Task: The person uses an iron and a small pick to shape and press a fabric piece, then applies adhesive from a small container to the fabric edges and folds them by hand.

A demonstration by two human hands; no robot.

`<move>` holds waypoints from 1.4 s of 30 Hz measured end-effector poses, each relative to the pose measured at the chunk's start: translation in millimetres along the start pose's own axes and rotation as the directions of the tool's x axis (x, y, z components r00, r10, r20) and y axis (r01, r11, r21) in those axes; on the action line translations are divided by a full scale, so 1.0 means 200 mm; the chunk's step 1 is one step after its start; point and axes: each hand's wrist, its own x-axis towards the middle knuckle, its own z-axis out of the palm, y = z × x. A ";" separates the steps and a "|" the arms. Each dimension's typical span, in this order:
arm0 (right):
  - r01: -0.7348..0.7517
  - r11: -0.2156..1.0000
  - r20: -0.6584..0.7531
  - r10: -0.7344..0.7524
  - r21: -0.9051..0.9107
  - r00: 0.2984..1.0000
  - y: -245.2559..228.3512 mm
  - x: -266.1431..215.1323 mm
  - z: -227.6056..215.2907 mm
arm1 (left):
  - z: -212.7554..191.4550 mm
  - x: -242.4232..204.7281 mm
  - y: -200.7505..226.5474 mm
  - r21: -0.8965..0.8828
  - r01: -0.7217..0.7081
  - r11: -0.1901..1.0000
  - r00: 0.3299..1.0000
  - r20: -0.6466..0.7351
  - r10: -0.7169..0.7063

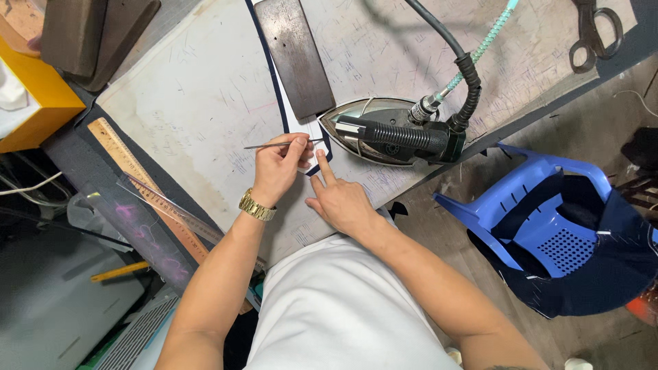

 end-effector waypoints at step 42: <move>-0.022 0.999 -0.105 0.027 0.040 0.994 -0.02 -0.02 0.13 | 0.01 0.04 0.00 0.257 -0.327 0.909 0.942 0.163 0.292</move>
